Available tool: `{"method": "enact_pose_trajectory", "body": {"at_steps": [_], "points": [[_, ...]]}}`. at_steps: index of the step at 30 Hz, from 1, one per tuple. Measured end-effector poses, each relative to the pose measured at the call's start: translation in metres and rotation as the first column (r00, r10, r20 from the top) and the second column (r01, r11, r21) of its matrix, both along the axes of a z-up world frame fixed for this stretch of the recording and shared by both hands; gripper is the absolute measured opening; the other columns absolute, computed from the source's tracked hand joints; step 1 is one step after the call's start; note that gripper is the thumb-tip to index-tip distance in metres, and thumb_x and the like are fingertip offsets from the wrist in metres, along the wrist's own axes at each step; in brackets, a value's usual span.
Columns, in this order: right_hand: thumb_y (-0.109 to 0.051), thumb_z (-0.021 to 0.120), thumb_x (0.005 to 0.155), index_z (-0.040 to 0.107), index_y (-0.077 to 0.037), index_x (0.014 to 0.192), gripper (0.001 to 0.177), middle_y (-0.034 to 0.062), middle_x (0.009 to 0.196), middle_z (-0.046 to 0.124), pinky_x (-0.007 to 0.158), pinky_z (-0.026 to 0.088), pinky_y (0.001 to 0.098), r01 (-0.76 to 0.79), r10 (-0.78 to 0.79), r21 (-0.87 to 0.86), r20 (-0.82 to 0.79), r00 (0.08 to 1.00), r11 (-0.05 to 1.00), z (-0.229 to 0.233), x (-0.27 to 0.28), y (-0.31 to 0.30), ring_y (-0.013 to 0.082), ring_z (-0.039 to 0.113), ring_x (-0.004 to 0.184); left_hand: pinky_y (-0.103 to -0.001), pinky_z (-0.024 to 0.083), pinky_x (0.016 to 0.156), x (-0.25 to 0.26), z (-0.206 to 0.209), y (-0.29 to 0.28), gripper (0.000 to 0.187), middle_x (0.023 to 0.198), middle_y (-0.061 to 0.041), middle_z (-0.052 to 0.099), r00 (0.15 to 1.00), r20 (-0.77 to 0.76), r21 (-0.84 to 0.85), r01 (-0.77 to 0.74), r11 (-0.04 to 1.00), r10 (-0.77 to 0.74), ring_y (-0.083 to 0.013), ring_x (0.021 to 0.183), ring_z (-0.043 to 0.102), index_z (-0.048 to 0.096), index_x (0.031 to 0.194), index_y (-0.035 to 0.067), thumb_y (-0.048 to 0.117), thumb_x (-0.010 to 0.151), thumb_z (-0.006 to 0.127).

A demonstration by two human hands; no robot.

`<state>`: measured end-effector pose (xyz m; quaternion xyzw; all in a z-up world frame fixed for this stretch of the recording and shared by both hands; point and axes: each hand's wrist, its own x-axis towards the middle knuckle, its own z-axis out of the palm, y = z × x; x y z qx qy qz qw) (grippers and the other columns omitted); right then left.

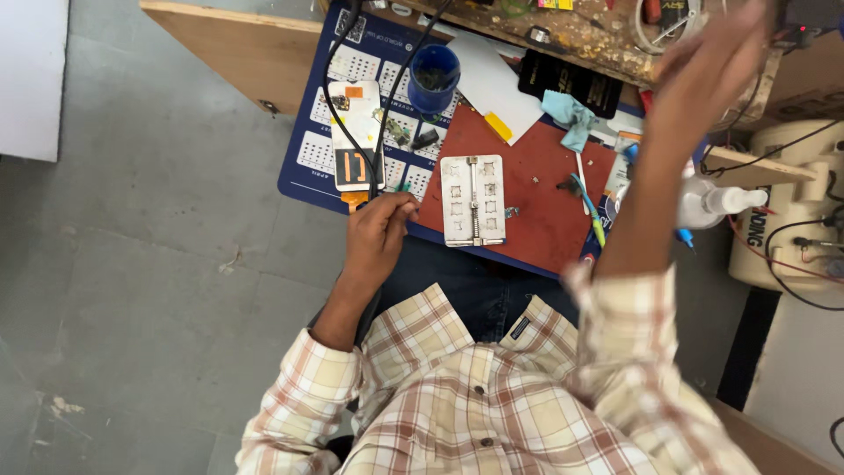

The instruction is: The person uses a hot air gun and tweezers to remove a small component from a white plastic housing on a workbench. They apply flux from a bottle and continue heating and scraping the area to detach the part.

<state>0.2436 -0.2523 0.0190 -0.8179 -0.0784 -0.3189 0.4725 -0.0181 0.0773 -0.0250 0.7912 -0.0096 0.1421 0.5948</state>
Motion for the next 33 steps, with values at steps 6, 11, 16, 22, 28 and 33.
{"method": "enact_pose_trajectory", "body": {"at_steps": [6, 11, 16, 22, 28, 33], "points": [[-0.028, 0.057, 0.11, 0.068, -0.001, 0.089, 0.036, 0.0114, 0.065, 0.06, 0.056, 0.042, 0.0376, -0.074, -0.034, -0.193, -0.503, 0.864, 0.978, -0.075, -0.219, 0.025, 0.0218, 0.059, 0.058, -0.023, 0.049, 0.053, 0.005, -0.006, -0.027, 0.01, 0.087, -0.006, 0.07, 1.0, -0.015, 0.07, 0.028, 0.997, -0.027, -0.0099, 0.065, 0.067, 0.069, 0.096, 0.002, 0.007, 0.093, 0.077], [-0.008, 0.057, 0.108, 0.065, 0.002, 0.114, 0.015, 0.0198, 0.103, 0.069, 0.077, 0.053, 0.0426, -0.031, -0.055, -0.325, -0.252, 0.966, 0.945, -0.058, -0.252, 0.039, 0.0347, 0.068, 0.09, -0.019, 0.046, 0.051, 0.028, -0.014, -0.065, 0.017, 0.082, 0.0, 0.065, 0.947, -0.233, -0.634, 0.023, 0.773, -0.22, -0.0051, 0.063, 0.061, 0.059, 0.095, 0.005, 0.005, 0.092, 0.076], [0.005, 0.058, 0.101, 0.059, 0.004, 0.126, 0.025, 0.0228, 0.112, 0.062, 0.086, 0.052, 0.0463, 0.008, -0.068, -0.318, -0.176, 0.982, 0.948, -0.057, -0.241, 0.038, 0.0406, 0.064, 0.1, -0.024, 0.049, 0.057, 0.049, -0.023, -0.101, 0.006, 0.084, -0.001, 0.066, 0.984, -0.128, -0.408, 0.063, 0.911, -0.125, -0.0054, 0.067, 0.058, 0.069, 0.099, 0.002, 0.006, 0.098, 0.074], [0.005, 0.06, 0.102, 0.059, 0.0, 0.131, 0.029, 0.0234, 0.127, 0.06, 0.106, 0.047, 0.0446, -0.058, 0.007, -0.407, -0.127, 0.992, 0.912, -0.072, -0.197, 0.041, 0.0393, 0.056, 0.123, -0.029, 0.051, 0.057, 0.052, -0.03, -0.072, 0.012, 0.093, -0.008, 0.072, 1.0, 0.001, 0.121, 0.007, 0.993, -0.008, -0.0147, 0.062, 0.067, 0.072, 0.103, 0.005, 0.004, 0.092, 0.078], [-0.008, 0.078, 0.104, 0.065, -0.012, 0.132, 0.031, 0.007, 0.14, 0.061, 0.113, 0.046, 0.0414, 0.232, -0.232, -0.336, 0.04, 0.972, 0.913, -0.062, -0.25, 0.029, 0.027, 0.056, 0.13, -0.036, 0.055, 0.068, 0.045, -0.024, -0.066, 0.018, 0.095, -0.006, 0.069, 0.998, 0.04, 0.341, 0.028, 0.94, -0.044, -0.0241, 0.083, 0.072, 0.072, 0.098, 0.007, 0.008, 0.085, 0.084], [-0.029, 0.095, 0.095, 0.01, -0.019, 0.165, 0.111, 0.0041, 0.169, 0.011, 0.126, 0.028, 0.0381, 0.433, -0.39, -0.207, 0.22, 0.894, 0.877, -0.057, -0.233, -0.037, 0.022, 0.024, 0.158, -0.035, 0.056, 0.072, 0.047, -0.02, -0.063, 0.018, 0.097, -0.005, 0.069, 0.993, -0.064, 0.303, 0.11, 0.947, -0.095, -0.0212, 0.088, 0.072, 0.073, 0.098, 0.008, 0.016, 0.088, 0.086]]}}
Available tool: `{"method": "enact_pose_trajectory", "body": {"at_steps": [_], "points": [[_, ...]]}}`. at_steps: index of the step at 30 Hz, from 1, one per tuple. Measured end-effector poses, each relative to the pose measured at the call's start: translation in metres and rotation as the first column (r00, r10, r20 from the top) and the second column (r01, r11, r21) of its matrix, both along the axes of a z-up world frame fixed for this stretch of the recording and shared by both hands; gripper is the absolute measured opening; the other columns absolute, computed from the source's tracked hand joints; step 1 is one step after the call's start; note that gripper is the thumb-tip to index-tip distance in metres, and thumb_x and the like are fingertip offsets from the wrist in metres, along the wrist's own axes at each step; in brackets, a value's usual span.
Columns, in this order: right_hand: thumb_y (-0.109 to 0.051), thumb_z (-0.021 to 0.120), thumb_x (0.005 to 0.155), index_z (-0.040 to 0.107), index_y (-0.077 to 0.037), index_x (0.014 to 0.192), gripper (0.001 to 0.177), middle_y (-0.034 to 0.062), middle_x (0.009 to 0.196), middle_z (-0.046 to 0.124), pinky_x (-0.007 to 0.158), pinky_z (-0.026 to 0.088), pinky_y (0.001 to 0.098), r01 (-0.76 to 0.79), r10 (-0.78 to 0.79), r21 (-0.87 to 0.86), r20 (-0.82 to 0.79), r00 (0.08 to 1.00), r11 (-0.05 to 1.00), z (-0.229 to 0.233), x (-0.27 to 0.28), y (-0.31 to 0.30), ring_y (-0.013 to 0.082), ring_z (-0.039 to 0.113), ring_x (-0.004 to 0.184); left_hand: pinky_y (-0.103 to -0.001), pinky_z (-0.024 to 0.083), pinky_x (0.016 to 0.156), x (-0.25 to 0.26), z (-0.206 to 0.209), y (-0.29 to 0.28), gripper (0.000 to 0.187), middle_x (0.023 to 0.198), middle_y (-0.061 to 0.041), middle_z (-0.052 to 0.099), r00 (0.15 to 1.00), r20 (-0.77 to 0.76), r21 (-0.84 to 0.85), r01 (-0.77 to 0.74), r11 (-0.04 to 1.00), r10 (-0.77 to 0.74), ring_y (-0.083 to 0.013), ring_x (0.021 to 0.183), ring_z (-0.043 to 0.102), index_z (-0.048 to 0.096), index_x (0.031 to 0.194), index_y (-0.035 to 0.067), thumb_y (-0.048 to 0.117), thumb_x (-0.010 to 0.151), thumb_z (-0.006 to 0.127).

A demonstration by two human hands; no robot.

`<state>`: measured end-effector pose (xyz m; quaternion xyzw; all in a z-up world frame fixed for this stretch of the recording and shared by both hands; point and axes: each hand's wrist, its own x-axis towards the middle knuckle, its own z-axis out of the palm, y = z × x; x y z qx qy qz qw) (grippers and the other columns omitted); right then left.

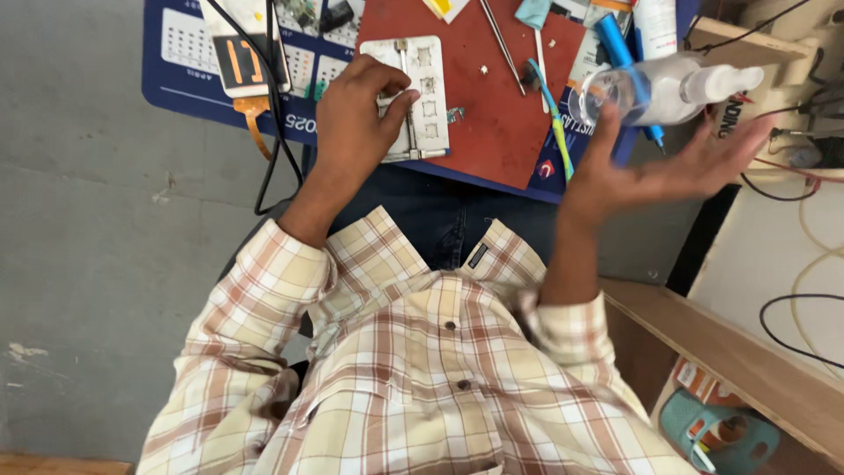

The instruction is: The person uses a hot air gun and tweezers to remove a small component from a white plastic housing on a workbench. They apply flux from a bottle and continue heating and scraping the area to detach the part.

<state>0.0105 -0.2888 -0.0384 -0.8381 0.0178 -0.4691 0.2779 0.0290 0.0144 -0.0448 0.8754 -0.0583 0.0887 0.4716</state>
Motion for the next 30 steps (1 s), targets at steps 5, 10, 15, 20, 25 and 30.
{"method": "enact_pose_trajectory", "body": {"at_steps": [5, 10, 15, 20, 25, 30], "points": [[-0.016, 0.096, 0.1, 0.004, -0.023, 0.167, 0.114, -0.0012, 0.169, 0.006, 0.13, 0.023, 0.0374, -0.251, 0.251, 0.027, -0.008, 0.968, 0.968, -0.017, 0.051, -0.03, 0.0207, 0.022, 0.157, -0.037, 0.054, 0.068, -0.003, -0.004, -0.002, 0.02, 0.095, -0.004, 0.069, 0.996, -0.032, 0.08, 0.084, 0.993, -0.081, -0.0231, 0.086, 0.071, 0.075, 0.097, 0.01, 0.019, 0.084, 0.087], [-0.003, 0.093, 0.092, 0.01, -0.027, 0.166, 0.113, 0.0047, 0.15, 0.042, 0.113, 0.048, 0.0364, -0.542, 0.536, 0.315, 0.115, 0.837, 0.779, 0.017, 0.047, -0.03, 0.022, 0.055, 0.132, -0.037, 0.054, 0.068, -0.003, -0.004, 0.003, 0.019, 0.095, -0.003, 0.07, 0.995, -0.055, 0.084, 0.083, 0.993, -0.078, -0.0221, 0.084, 0.071, 0.076, 0.098, 0.011, 0.018, 0.083, 0.086], [-0.015, 0.09, 0.07, 0.012, -0.014, 0.162, 0.12, 0.0183, 0.133, 0.05, 0.078, 0.061, 0.0411, -0.538, 0.732, 0.794, 0.182, 0.656, 0.284, 0.044, 0.014, -0.004, 0.0262, 0.066, 0.097, -0.04, 0.053, 0.067, -0.003, -0.004, 0.002, 0.015, 0.095, -0.004, 0.069, 0.996, -0.041, 0.087, 0.078, 0.993, -0.074, -0.0247, 0.083, 0.07, 0.078, 0.093, 0.013, 0.021, 0.085, 0.087], [-0.002, 0.086, 0.079, 0.033, -0.013, 0.163, 0.099, 0.01, 0.143, 0.05, 0.083, 0.066, 0.036, -0.426, 0.852, 0.753, -0.346, 0.393, 0.502, 0.053, -0.028, 0.05, 0.0218, 0.064, 0.115, -0.041, 0.054, 0.068, -0.004, -0.006, 0.003, 0.013, 0.094, -0.003, 0.069, 0.999, 0.015, 0.098, 0.046, 0.994, -0.047, -0.0261, 0.084, 0.07, 0.078, 0.09, 0.013, 0.021, 0.085, 0.086], [-0.005, 0.085, 0.064, 0.051, -0.013, 0.146, 0.089, 0.0141, 0.136, 0.063, 0.096, 0.057, 0.0407, -0.563, 0.433, 0.096, -0.748, 0.503, 0.821, 0.052, -0.041, 0.066, 0.033, 0.068, 0.116, -0.04, 0.053, 0.065, -0.004, -0.014, -0.001, 0.012, 0.094, -0.001, 0.069, 0.999, 0.003, 0.059, 0.04, 0.997, -0.04, -0.0243, 0.083, 0.07, 0.078, 0.089, 0.013, 0.022, 0.085, 0.085], [-0.009, 0.085, 0.067, 0.053, -0.013, 0.14, 0.08, 0.0099, 0.132, 0.064, 0.097, 0.058, 0.0408, -0.526, 0.423, 0.111, -0.741, 0.521, 0.843, 0.054, -0.03, 0.074, 0.0323, 0.069, 0.115, -0.039, 0.054, 0.066, -0.003, -0.008, 0.001, 0.011, 0.093, -0.001, 0.07, 0.999, -0.036, 0.052, 0.032, 0.998, -0.03, -0.0237, 0.082, 0.07, 0.079, 0.09, 0.013, 0.021, 0.086, 0.084]]}}
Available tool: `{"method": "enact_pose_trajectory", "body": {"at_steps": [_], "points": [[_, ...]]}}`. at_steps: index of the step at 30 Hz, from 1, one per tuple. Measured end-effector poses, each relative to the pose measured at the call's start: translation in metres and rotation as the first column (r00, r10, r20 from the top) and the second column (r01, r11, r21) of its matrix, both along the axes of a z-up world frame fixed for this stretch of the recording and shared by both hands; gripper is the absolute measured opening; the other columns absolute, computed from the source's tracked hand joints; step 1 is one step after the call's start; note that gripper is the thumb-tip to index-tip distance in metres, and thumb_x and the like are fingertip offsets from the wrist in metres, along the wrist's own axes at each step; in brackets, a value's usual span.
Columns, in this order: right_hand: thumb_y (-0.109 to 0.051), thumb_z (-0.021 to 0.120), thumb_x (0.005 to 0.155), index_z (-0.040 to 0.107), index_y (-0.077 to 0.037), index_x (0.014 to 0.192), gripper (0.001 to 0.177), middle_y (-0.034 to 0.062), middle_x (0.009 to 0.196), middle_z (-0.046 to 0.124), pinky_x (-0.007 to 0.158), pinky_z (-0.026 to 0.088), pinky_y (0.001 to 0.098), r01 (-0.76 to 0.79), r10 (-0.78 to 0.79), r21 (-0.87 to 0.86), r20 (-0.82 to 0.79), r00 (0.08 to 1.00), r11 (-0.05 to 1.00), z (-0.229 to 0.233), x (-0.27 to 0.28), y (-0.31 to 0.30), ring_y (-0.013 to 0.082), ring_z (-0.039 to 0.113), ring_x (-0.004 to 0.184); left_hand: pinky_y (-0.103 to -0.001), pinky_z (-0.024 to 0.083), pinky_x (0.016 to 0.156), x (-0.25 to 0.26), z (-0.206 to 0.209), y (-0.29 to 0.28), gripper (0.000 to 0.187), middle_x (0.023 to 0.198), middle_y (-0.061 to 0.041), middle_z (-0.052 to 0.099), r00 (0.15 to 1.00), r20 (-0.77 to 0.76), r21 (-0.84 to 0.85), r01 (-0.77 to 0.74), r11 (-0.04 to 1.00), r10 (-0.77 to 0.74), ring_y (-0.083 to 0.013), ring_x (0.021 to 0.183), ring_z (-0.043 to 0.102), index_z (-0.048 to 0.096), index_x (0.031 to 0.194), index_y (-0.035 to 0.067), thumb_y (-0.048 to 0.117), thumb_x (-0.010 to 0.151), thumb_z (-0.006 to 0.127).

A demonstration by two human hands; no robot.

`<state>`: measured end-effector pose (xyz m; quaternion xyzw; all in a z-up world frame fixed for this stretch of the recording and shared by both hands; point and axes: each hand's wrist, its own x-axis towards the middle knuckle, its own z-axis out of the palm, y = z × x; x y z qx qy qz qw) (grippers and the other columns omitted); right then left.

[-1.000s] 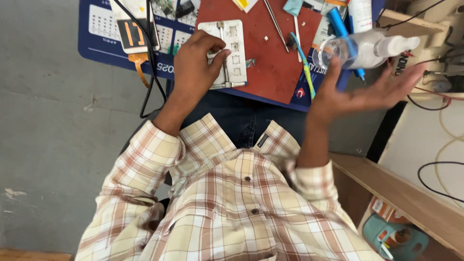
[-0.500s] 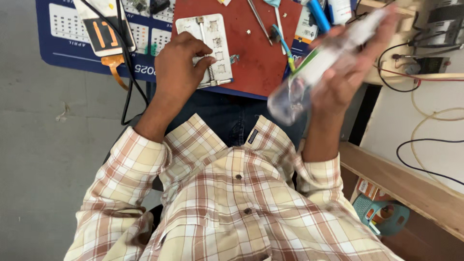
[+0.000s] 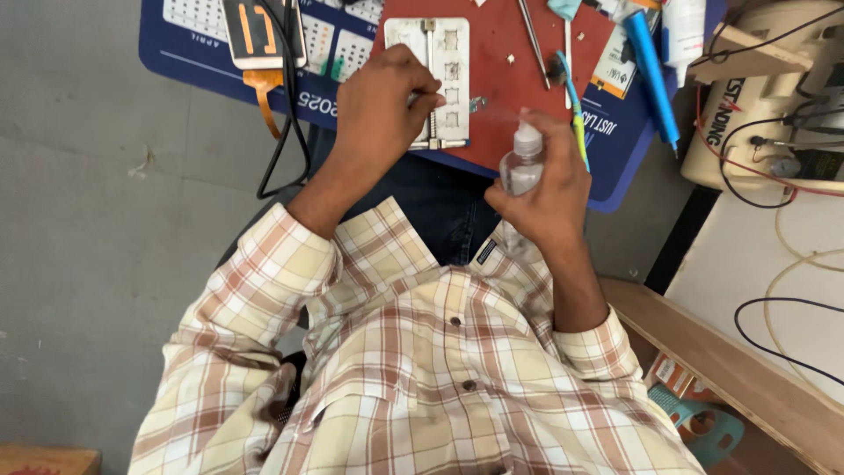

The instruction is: The person uses a hot air gun and tweezers to remove a small component from a white plastic housing on a workbench. They apply flux from a bottle and continue heating and scraping the area to detach the part.

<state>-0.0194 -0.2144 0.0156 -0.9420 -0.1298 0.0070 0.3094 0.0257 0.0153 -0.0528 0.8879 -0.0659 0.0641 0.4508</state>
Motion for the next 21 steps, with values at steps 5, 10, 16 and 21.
{"method": "enact_pose_trajectory", "body": {"at_steps": [5, 10, 16, 21], "points": [[-0.011, 0.085, 0.068, 0.052, -0.013, 0.142, 0.081, 0.0104, 0.129, 0.063, 0.093, 0.057, 0.0426, 0.054, -0.049, -0.082, 0.063, 0.997, 0.995, 0.0051, -0.0052, 0.0023, 0.0329, 0.068, 0.113, -0.039, 0.054, 0.067, -0.003, 0.0019, -0.0003, 0.009, 0.094, -0.002, 0.07, 1.0, -0.009, -0.008, 0.003, 1.0, -0.003, -0.024, 0.083, 0.07, 0.08, 0.092, 0.012, 0.02, 0.088, 0.083], [-0.012, 0.087, 0.064, 0.054, -0.015, 0.138, 0.08, 0.0084, 0.128, 0.064, 0.089, 0.056, 0.0434, 0.034, -0.037, -0.2, -0.009, 0.999, 0.979, 0.0028, -0.0055, 0.0012, 0.0326, 0.066, 0.115, -0.039, 0.054, 0.065, -0.0022, -0.0004, 0.0007, 0.01, 0.092, -0.003, 0.072, 0.999, -0.032, -0.038, -0.004, 0.999, 0.003, -0.0245, 0.079, 0.071, 0.079, 0.09, 0.011, 0.02, 0.087, 0.083], [-0.01, 0.086, 0.07, 0.049, -0.013, 0.145, 0.084, 0.0095, 0.137, 0.062, 0.096, 0.057, 0.0426, 0.037, -0.028, -0.099, 0.086, 0.996, 0.994, 0.0043, -0.0093, -0.0026, 0.0325, 0.066, 0.12, -0.041, 0.053, 0.062, -0.0011, 0.0021, 0.0014, 0.008, 0.088, -0.004, 0.073, 1.0, 0.004, -0.023, -0.016, 1.0, 0.016, -0.0267, 0.077, 0.07, 0.079, 0.088, 0.011, 0.019, 0.088, 0.082], [-0.008, 0.086, 0.071, 0.049, -0.012, 0.143, 0.082, 0.0114, 0.135, 0.062, 0.095, 0.058, 0.041, 0.068, -0.061, -0.069, 0.094, 0.994, 0.995, 0.0, -0.0084, -0.0053, 0.0333, 0.068, 0.116, -0.041, 0.053, 0.062, -0.0013, 0.0041, 0.0018, 0.008, 0.087, -0.005, 0.073, 1.0, 0.015, -0.018, -0.007, 1.0, 0.008, -0.027, 0.076, 0.07, 0.079, 0.088, 0.011, 0.018, 0.089, 0.081]]}}
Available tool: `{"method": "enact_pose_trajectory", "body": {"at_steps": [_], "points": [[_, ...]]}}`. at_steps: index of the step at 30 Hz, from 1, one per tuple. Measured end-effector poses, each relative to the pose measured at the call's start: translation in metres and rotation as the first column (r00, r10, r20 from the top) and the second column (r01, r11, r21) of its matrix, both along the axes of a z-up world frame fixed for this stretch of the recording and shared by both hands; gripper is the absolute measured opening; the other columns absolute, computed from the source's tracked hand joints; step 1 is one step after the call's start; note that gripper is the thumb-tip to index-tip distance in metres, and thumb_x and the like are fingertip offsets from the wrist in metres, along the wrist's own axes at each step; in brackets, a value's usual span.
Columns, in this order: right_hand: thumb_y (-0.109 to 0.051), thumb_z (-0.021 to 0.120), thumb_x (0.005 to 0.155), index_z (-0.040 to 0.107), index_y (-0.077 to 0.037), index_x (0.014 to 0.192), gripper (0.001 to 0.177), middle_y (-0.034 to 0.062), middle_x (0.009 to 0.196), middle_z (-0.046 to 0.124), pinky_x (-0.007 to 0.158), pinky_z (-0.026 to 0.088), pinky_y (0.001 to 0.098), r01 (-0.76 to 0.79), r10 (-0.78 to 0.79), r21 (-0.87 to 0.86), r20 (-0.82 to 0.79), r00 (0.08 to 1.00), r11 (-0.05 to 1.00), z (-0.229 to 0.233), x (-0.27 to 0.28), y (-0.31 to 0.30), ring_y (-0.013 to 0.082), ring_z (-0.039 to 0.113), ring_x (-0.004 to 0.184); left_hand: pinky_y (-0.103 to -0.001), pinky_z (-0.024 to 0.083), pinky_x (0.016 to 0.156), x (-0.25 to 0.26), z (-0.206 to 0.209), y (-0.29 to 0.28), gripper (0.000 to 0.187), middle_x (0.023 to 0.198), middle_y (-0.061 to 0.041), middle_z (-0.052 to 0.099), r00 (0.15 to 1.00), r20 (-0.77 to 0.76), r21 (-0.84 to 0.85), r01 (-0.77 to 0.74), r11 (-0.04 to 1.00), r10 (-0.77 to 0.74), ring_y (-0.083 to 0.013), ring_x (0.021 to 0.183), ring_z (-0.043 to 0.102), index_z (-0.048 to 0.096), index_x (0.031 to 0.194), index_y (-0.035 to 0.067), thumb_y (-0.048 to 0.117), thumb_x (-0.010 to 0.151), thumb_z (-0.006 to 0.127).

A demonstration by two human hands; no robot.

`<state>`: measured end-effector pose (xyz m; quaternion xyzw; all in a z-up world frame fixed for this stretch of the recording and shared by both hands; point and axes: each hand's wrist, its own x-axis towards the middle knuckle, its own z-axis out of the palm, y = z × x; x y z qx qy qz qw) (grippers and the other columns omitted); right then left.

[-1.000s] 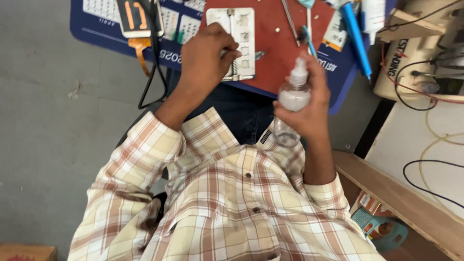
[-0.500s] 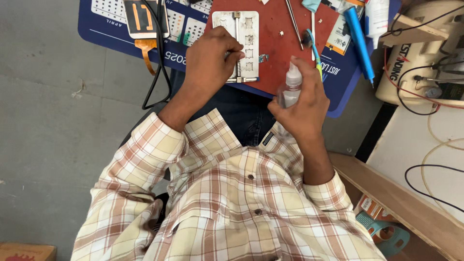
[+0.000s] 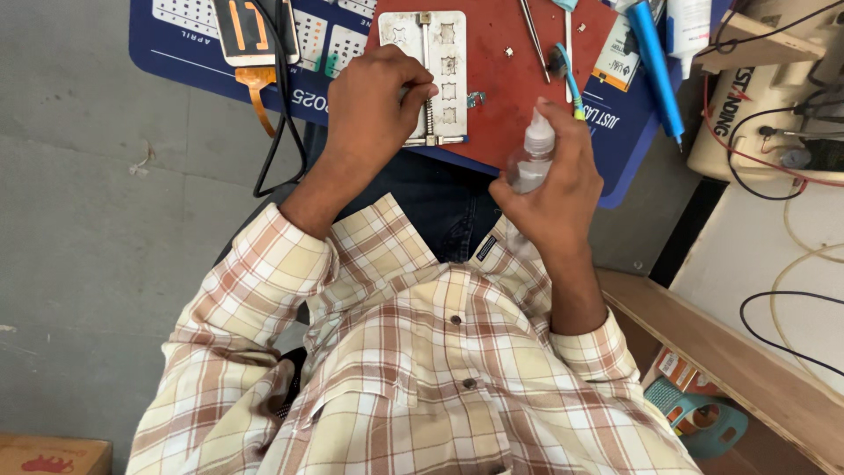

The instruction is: The person uses a hot air gun and tweezers to remove a small component from a white plastic housing on a workbench. They apply flux from a bottle and continue heating and scraping the area to detach the part.

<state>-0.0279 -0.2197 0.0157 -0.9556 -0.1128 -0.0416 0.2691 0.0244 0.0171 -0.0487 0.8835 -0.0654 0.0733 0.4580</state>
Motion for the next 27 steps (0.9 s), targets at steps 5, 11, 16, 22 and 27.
{"method": "enact_pose_trajectory", "body": {"at_steps": [5, 11, 16, 22, 27], "points": [[-0.008, 0.088, 0.066, 0.049, -0.012, 0.138, 0.081, 0.0116, 0.132, 0.063, 0.095, 0.057, 0.0417, 0.009, -0.009, -0.021, -0.004, 1.0, 1.0, -0.001, -0.003, -0.001, 0.0343, 0.069, 0.114, -0.042, 0.052, 0.061, 0.0, -0.001, 0.0, 0.01, 0.085, -0.006, 0.072, 1.0, -0.008, 0.012, -0.007, 1.0, 0.007, -0.0275, 0.074, 0.07, 0.079, 0.087, 0.01, 0.019, 0.089, 0.083], [-0.007, 0.089, 0.072, 0.047, -0.011, 0.144, 0.084, 0.0153, 0.131, 0.062, 0.097, 0.058, 0.0411, 0.011, -0.011, -0.008, 0.029, 1.0, 1.0, 0.001, -0.01, -0.007, 0.0339, 0.069, 0.114, -0.041, 0.052, 0.059, 0.0, -0.001, 0.0, 0.01, 0.084, -0.005, 0.072, 1.0, -0.009, 0.013, -0.012, 1.0, 0.012, -0.0258, 0.071, 0.07, 0.079, 0.086, 0.01, 0.019, 0.088, 0.084], [0.0, 0.091, 0.078, 0.028, -0.007, 0.153, 0.098, 0.0164, 0.141, 0.047, 0.107, 0.053, 0.0442, -0.006, -0.007, 0.045, 0.292, 0.956, 0.999, 0.002, -0.005, -0.033, 0.0276, 0.057, 0.126, -0.04, 0.052, 0.058, 0.002, -0.002, 0.0, 0.01, 0.085, -0.004, 0.073, 1.0, -0.014, 0.022, -0.004, 1.0, 0.004, -0.0238, 0.069, 0.07, 0.079, 0.086, 0.011, 0.019, 0.089, 0.084], [-0.009, 0.098, 0.092, 0.01, -0.014, 0.158, 0.11, 0.0127, 0.145, 0.044, 0.098, 0.053, 0.0371, 0.121, -0.351, 0.496, 0.402, 0.846, 0.86, -0.008, 0.035, -0.093, 0.0226, 0.055, 0.111, -0.041, 0.052, 0.059, 0.0, 0.0, 0.0, 0.01, 0.086, -0.005, 0.072, 1.0, -0.017, 0.022, -0.008, 1.0, 0.008, -0.0261, 0.07, 0.069, 0.078, 0.085, 0.01, 0.018, 0.089, 0.084], [-0.021, 0.103, 0.093, 0.011, -0.02, 0.16, 0.114, 0.0072, 0.142, 0.046, 0.113, 0.045, 0.0384, 0.083, -0.288, 0.335, 0.626, 0.725, 0.939, -0.047, 0.065, -0.121, 0.0256, 0.052, 0.125, -0.042, 0.051, 0.06, 0.0, 0.005, -0.002, 0.011, 0.087, -0.003, 0.07, 1.0, 0.017, 0.074, -0.005, 0.997, 0.004, -0.0268, 0.075, 0.069, 0.075, 0.084, 0.01, 0.016, 0.089, 0.083]]}}
